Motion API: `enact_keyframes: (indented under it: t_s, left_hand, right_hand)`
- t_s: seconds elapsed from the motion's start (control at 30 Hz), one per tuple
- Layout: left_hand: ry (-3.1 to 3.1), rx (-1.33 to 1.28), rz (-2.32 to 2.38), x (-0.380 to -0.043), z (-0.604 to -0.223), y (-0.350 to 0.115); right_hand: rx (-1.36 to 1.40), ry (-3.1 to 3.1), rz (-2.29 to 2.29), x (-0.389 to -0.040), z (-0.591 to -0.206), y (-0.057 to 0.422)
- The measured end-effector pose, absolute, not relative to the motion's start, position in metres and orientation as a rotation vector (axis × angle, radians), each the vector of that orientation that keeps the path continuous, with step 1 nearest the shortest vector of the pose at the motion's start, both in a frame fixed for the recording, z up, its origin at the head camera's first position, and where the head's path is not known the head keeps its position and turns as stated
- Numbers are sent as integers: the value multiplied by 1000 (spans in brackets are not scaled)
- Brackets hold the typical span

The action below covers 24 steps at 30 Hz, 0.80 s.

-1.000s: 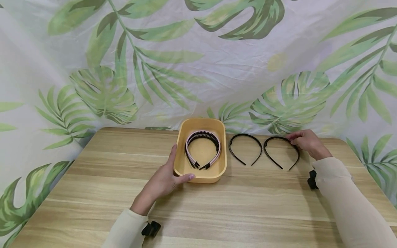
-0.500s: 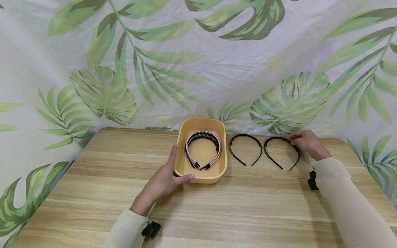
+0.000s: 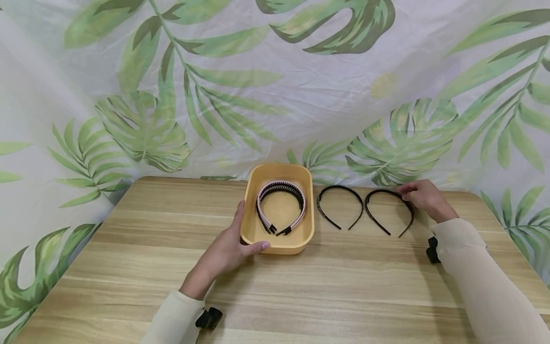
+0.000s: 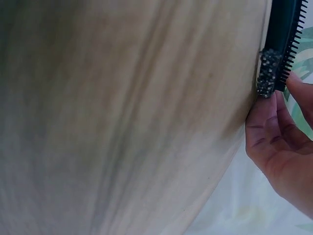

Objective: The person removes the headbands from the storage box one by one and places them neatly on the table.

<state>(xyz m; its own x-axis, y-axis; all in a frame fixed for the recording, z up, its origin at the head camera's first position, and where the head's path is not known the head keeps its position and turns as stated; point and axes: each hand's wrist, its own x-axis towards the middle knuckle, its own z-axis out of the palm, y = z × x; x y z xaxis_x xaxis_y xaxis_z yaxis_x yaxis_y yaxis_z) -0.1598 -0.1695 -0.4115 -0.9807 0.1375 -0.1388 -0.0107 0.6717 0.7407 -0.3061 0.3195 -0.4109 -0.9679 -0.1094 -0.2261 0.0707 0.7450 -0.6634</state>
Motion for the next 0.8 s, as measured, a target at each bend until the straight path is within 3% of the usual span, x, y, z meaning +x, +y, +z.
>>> enact_keyframes:
  t_s: [0.8]
  left_hand:
    - [2703,103,1199,-160,-413,-170]
  right_hand:
    - [-27,2712,-1020,-306,-411,317]
